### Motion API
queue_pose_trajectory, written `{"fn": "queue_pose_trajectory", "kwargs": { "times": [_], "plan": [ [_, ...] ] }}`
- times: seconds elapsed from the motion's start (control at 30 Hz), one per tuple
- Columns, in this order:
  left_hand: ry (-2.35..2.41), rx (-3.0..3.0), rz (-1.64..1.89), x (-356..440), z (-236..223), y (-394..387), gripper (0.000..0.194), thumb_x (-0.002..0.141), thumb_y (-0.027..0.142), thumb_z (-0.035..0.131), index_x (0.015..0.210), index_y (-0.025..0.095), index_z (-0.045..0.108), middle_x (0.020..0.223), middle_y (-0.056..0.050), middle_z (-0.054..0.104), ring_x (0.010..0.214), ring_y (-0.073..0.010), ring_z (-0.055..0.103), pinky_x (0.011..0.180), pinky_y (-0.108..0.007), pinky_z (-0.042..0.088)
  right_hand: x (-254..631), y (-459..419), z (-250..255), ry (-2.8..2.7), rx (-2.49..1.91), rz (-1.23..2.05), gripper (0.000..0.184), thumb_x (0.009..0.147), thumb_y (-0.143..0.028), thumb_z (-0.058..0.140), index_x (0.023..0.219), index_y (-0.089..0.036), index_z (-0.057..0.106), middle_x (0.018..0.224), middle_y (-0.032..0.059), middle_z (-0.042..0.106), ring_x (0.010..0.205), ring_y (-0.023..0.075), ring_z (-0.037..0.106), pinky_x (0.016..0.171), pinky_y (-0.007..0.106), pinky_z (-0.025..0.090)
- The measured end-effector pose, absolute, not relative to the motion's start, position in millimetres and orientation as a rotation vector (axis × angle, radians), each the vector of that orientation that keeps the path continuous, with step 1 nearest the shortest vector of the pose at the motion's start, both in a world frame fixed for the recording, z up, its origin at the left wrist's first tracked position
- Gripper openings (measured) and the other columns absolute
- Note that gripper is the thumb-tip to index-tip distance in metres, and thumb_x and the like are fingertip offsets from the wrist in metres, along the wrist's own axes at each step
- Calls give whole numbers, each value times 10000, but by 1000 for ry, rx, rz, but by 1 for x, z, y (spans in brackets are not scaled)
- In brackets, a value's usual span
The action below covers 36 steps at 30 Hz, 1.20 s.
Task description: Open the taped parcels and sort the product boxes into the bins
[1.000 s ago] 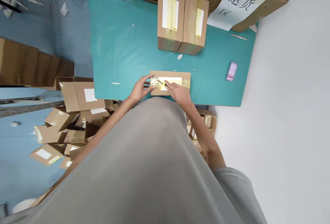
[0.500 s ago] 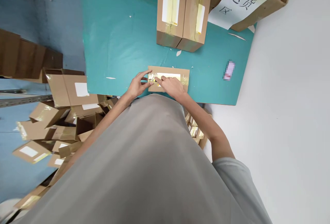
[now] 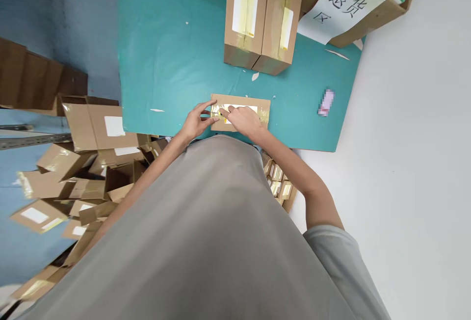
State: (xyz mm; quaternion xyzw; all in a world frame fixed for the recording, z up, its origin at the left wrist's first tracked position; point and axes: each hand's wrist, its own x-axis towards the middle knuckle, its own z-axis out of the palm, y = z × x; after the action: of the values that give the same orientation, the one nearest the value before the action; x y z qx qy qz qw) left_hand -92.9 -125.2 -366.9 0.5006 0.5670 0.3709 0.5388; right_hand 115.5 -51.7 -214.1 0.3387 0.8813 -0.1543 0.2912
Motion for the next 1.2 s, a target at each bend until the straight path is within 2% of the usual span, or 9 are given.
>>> {"fn": "queue_pose_trajectory", "kwargs": {
  "times": [0.33,0.57,0.77,1.03,1.13,1.2],
  "plan": [
    [1360,1175,881,-92,-370,-126,805,904,646,866,1593,276,675,1501,-160,658,1149,-283,703,933,-407,666,116,-40,-206,2321,842,-354,504,1156,-129,389,1604,-187,611,1397,209,763,1159,314,771,915,399,522],
    [1372,1178,917,-91,-373,-128,877,898,792,804,1592,276,664,1506,-163,658,1110,-266,702,925,-410,667,198,-38,-184,2139,995,-274,485,1138,-105,417,1543,-176,674,1350,222,780,1119,312,792,845,378,509],
    [1397,1165,915,-90,-376,-130,885,888,799,810,1584,268,676,1540,-173,650,1112,-257,714,903,-388,681,261,-41,-175,2062,1053,-212,512,1129,-103,418,1567,-201,663,1303,213,783,1078,319,801,771,372,470],
    [1409,1113,915,-103,-378,-136,890,884,792,825,1589,267,682,1629,-190,630,1240,-307,744,1024,-452,679,287,-53,-177,2112,1119,-292,504,1212,-296,354,1645,-338,608,1297,151,781,1023,276,771,748,336,415],
    [1409,1076,919,-111,-377,-136,949,845,820,843,1586,247,689,1658,-201,625,1253,-335,761,1082,-509,662,302,-63,-179,2177,1271,-437,480,1219,-404,384,1600,-347,671,1305,133,794,1010,279,766,758,334,446],
    [1427,1055,938,-118,-376,-136,981,826,841,844,1579,230,697,1665,-207,626,1277,-349,763,1123,-536,642,311,-69,-186,2255,1472,-661,445,1194,-461,473,1525,-325,738,1271,109,813,996,273,762,784,334,488]
  ]
}}
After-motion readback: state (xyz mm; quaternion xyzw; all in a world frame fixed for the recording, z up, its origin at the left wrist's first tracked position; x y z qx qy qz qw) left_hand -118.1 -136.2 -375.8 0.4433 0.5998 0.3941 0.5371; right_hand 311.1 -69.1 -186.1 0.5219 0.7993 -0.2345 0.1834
